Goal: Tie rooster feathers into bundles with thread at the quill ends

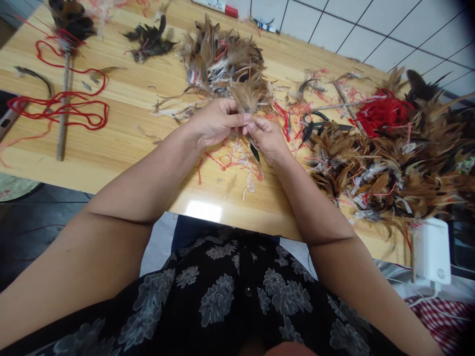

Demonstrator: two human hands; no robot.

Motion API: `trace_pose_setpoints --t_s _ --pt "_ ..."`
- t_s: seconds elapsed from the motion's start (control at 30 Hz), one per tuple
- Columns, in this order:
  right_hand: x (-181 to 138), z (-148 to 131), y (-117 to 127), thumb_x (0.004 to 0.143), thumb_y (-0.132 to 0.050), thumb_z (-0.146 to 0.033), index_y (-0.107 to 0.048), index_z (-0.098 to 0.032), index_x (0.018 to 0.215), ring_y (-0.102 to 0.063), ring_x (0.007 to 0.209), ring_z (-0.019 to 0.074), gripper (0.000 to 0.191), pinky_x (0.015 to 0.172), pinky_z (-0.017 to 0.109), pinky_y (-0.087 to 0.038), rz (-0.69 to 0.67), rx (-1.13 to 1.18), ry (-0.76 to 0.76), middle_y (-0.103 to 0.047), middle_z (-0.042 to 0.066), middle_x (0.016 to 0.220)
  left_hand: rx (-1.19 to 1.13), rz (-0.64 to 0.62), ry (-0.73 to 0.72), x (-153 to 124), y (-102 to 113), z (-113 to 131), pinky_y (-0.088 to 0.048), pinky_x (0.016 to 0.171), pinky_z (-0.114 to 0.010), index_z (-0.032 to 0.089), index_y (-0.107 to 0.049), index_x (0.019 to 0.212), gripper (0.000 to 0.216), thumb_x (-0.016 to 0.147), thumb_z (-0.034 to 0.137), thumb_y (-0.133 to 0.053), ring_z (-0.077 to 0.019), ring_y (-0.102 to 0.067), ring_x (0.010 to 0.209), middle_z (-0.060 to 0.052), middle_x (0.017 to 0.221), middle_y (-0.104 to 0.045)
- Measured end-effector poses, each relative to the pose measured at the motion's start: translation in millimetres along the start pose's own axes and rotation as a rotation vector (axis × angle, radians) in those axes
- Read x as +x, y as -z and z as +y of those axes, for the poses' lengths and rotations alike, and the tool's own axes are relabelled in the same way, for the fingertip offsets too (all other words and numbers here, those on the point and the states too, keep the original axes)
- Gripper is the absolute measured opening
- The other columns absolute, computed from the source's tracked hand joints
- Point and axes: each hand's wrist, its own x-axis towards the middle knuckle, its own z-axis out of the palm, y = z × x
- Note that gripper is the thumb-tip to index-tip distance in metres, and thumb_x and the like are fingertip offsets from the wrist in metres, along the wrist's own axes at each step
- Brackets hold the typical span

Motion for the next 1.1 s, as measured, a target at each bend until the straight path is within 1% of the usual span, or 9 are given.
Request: trace_pose_setpoints --t_s 0.13,0.3,0.43,0.63,0.7,0.8,0.87,1.0,1.1 --pt "4 10 3 0.106 -0.083 -0.067 -0.06 -0.023 0.076 -0.062 0.093 0.0171 0.058 0.092 0.032 -0.056 0.012 -0.101 0.012 -0.068 0.001 0.087 0.0 -0.044 -0.032 0 0 0 -0.062 0.078 -0.037 0.021 -0.075 0.082 0.055 0.076 0.052 -0.121 -0.0238 -0.076 0.084 -0.003 0.079 -0.073" --pt "4 13 2 0.113 -0.076 -0.047 -0.061 -0.023 0.075 -0.058 0.087 0.0152 0.048 0.092 0.03 -0.053 0.011 -0.151 -0.007 -0.068 0.0 0.086 -0.01 -0.162 -0.052 1 4 -2 -0.06 0.077 -0.038 0.023 -0.078 0.086 0.06 0.07 0.062 -0.121 -0.0203 -0.07 0.078 -0.004 0.083 -0.078" --pt "-3 -1 -5 0.114 -0.075 -0.052 -0.057 -0.022 0.072 -0.052 0.078 0.0121 0.055 0.083 0.026 -0.05 -0.023 -0.073 -0.074 -0.063 -0.001 0.078 -0.017 -0.196 -0.059 1 5 1 -0.053 0.067 -0.033 0.021 -0.081 0.082 0.055 0.073 0.059 -0.121 -0.0162 -0.066 0.068 -0.003 0.075 -0.077" --pt "-7 -21 -6 0.097 -0.087 -0.08 -0.06 -0.023 0.074 -0.047 0.073 0.0114 0.067 0.07 0.024 -0.044 -0.025 0.002 -0.114 -0.051 -0.005 0.068 -0.068 -0.063 -0.002 0 7 9 -0.054 0.067 -0.028 0.017 -0.074 0.075 0.055 0.075 0.047 -0.121 -0.013 -0.066 0.066 0.001 0.068 -0.068" --pt "-6 -21 -3 0.089 -0.094 -0.083 -0.061 -0.023 0.074 -0.049 0.074 0.0114 0.07 0.069 0.024 -0.043 -0.015 0.028 -0.102 -0.048 -0.006 0.066 -0.078 -0.046 0.023 0 7 10 -0.056 0.07 -0.027 0.017 -0.075 0.075 0.049 0.076 0.038 -0.119 -0.0114 -0.065 0.068 0.001 0.071 -0.071" --pt "-5 -20 2 0.077 -0.102 -0.083 -0.066 -0.022 0.074 -0.049 0.073 0.0107 0.07 0.067 0.023 -0.042 -0.037 0.066 -0.094 -0.049 -0.007 0.065 -0.042 -0.018 0.06 1 8 10 -0.063 0.081 -0.032 0.022 -0.073 0.073 0.044 0.078 0.03 -0.116 -0.0154 -0.066 0.076 0.002 0.07 -0.072" --pt "-7 -22 5 0.073 -0.106 -0.08 -0.068 -0.021 0.073 -0.048 0.071 0.0097 0.069 0.065 0.023 -0.04 -0.087 0.083 -0.116 -0.054 -0.006 0.067 -0.014 -0.035 0.07 1 9 9 -0.064 0.085 -0.037 0.023 -0.073 0.072 0.046 0.075 0.032 -0.118 -0.0188 -0.067 0.079 0.001 0.067 -0.069" --pt "-11 -30 6 0.073 -0.109 -0.071 -0.072 -0.02 0.073 -0.056 0.076 0.0112 0.063 0.069 0.024 -0.044 -0.163 0.097 -0.17 -0.066 -0.003 0.073 0.006 -0.165 0.079 4 16 5 -0.06 0.078 -0.041 0.022 -0.077 0.07 0.052 0.063 0.045 -0.123 -0.02 -0.066 0.073 -0.003 0.069 -0.069" --pt "-12 -33 4 0.074 -0.109 -0.071 -0.075 -0.019 0.077 -0.06 0.08 0.0129 0.062 0.07 0.024 -0.045 -0.178 0.076 -0.192 -0.067 -0.002 0.073 -0.032 -0.231 0.101 5 18 1 -0.062 0.08 -0.043 0.023 -0.081 0.074 0.052 0.062 0.05 -0.123 -0.0194 -0.067 0.073 -0.004 0.073 -0.074"
